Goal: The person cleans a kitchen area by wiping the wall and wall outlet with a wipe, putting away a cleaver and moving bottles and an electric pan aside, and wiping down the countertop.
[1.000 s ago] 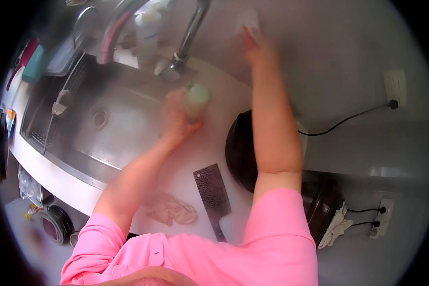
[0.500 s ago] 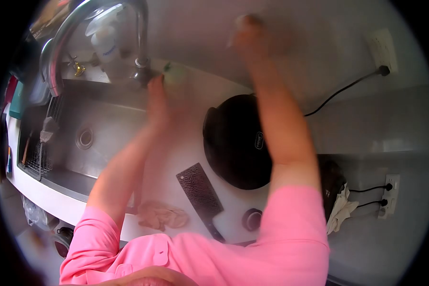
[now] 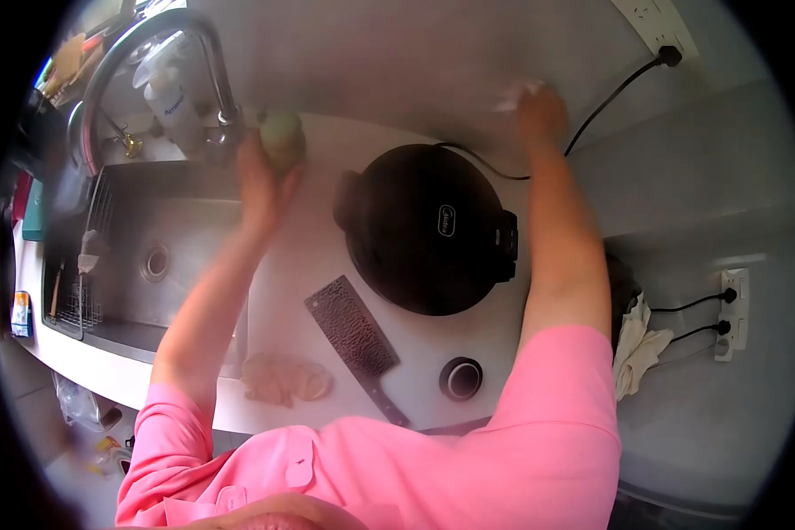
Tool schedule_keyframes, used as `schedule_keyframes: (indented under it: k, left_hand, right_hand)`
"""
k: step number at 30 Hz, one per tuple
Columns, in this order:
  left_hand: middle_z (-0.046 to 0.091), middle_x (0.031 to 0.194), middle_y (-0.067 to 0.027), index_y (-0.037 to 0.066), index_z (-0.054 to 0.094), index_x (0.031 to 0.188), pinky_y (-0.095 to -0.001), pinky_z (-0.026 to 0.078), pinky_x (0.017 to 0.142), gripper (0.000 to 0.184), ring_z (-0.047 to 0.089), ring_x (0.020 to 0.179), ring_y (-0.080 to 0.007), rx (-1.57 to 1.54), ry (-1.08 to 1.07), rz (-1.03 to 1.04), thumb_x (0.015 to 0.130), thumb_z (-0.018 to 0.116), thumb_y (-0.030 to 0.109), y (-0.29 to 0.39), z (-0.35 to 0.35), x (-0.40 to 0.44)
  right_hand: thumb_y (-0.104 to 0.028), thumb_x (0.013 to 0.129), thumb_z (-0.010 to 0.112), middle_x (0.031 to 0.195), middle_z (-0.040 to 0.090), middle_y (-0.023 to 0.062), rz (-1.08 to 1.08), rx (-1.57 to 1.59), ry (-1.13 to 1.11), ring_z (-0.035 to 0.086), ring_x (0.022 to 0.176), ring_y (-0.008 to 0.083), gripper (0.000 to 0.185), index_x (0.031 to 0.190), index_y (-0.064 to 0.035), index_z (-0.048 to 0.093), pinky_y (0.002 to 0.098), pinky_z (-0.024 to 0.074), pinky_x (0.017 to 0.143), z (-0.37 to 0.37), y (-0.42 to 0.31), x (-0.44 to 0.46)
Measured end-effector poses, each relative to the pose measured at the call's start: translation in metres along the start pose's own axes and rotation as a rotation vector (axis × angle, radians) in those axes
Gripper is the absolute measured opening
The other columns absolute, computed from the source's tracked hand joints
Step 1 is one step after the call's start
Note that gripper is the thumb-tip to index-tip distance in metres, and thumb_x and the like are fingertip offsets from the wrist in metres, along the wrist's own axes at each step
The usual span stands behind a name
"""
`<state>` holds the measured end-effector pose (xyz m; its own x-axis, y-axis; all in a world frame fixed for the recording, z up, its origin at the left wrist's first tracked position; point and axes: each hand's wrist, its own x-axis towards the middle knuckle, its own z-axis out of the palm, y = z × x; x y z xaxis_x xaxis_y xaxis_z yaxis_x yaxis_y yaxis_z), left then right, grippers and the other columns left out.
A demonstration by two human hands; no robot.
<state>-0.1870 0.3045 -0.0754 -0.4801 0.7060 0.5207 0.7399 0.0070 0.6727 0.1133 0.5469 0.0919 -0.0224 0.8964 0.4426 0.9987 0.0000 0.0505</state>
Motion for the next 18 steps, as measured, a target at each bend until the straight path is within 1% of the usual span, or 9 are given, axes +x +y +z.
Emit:
schedule_keyframes:
  k: [3,5,7,8,10,13,15,16,18]
  left_hand:
    - [0.028,0.136,-0.0275,-0.006,0.020,0.137,-0.0438,0.028,0.105,0.083,0.031,0.125,-0.0407,-0.025,0.077,0.000,0.081,0.068,0.032,0.034,-0.017,-0.027]
    - [0.034,0.133,-0.0257,-0.006,0.027,0.134,-0.0430,0.030,0.103,0.076,0.035,0.123,-0.0392,-0.132,-0.040,-0.075,0.082,0.064,0.037,0.054,-0.016,-0.046]
    - [0.039,0.129,-0.0238,-0.006,0.034,0.130,-0.0423,0.033,0.101,0.071,0.038,0.120,-0.0377,-0.235,-0.173,-0.150,0.084,0.061,0.042,0.073,-0.012,-0.053]
    - [0.046,0.121,-0.0228,-0.005,0.042,0.121,-0.0420,0.037,0.095,0.063,0.043,0.114,-0.0376,-0.223,-0.250,-0.185,0.084,0.061,0.042,0.085,-0.013,-0.050]
    - [0.052,0.113,-0.0219,-0.004,0.050,0.112,-0.0418,0.041,0.089,0.055,0.049,0.107,-0.0375,-0.205,-0.335,-0.212,0.084,0.060,0.043,0.094,-0.008,-0.048]
    - [0.059,0.091,-0.0263,-0.002,0.056,0.096,-0.0458,0.045,0.074,0.040,0.056,0.088,-0.0445,-0.171,-0.344,-0.300,0.084,0.058,0.036,0.089,0.008,-0.050]
    - [0.060,0.091,-0.0269,-0.002,0.055,0.096,-0.0462,0.045,0.075,0.040,0.056,0.088,-0.0449,-0.198,-0.356,-0.318,0.084,0.057,0.036,0.090,0.010,-0.049]
    - [0.061,0.090,-0.0274,-0.002,0.055,0.097,-0.0466,0.045,0.075,0.039,0.057,0.089,-0.0452,-0.224,-0.357,-0.351,0.084,0.057,0.035,0.089,0.011,-0.050]
    - [0.062,0.090,-0.0284,-0.002,0.057,0.100,-0.0469,0.045,0.077,0.041,0.058,0.090,-0.0453,-0.197,-0.376,-0.301,0.083,0.056,0.035,0.074,0.024,-0.047]
  right_hand:
    - [-0.030,0.090,0.050,0.095,0.067,0.0118,0.147,0.247,-0.163,0.063,0.087,0.0273,0.030,0.100,-0.0081,0.067,0.0397,0.0495,0.074,-0.017,-0.001,-0.012]
    - [-0.028,0.085,0.052,0.099,0.065,0.0172,-0.259,0.369,-0.134,0.062,0.088,0.0317,0.030,0.091,-0.0018,0.066,0.0420,0.0490,0.074,0.042,0.001,0.004]
    - [-0.025,0.083,0.054,0.087,0.068,0.0142,-0.191,0.372,-0.198,0.065,0.082,0.0315,0.022,0.084,-0.0079,0.068,0.0424,0.0498,0.071,0.032,-0.077,-0.039]
    - [-0.026,0.083,0.053,0.082,0.068,0.0144,-0.425,0.399,-0.101,0.065,0.079,0.0332,0.023,0.083,-0.0090,0.068,0.0429,0.0501,0.073,0.052,-0.105,-0.046]
    - [-0.031,0.083,0.055,0.090,0.067,0.0157,-0.532,0.294,-0.247,0.063,0.088,0.0347,0.030,0.094,-0.0059,0.066,0.0436,0.0489,0.078,0.009,-0.164,-0.074]
    - [-0.031,0.083,0.055,0.091,0.066,0.0176,-0.523,0.479,-0.185,0.063,0.089,0.0345,0.031,0.093,-0.0037,0.065,0.0438,0.0487,0.077,-0.003,-0.173,-0.084]
    - [-0.030,0.083,0.056,0.088,0.067,0.0174,-0.462,0.502,-0.161,0.065,0.086,0.0292,0.029,0.092,-0.0031,0.063,0.0410,0.0495,0.075,-0.027,-0.147,-0.087]
    - [-0.029,0.083,0.056,0.085,0.066,0.0174,-0.399,0.675,-0.103,0.065,0.084,0.0259,0.028,0.093,-0.0032,0.062,0.0387,0.0497,0.073,-0.019,-0.127,-0.084]
    - [-0.028,0.084,0.057,0.090,0.065,0.0164,-0.202,0.770,-0.163,0.064,0.083,0.0301,0.027,0.096,-0.0041,0.063,0.0406,0.0503,0.074,-0.045,-0.077,-0.098]
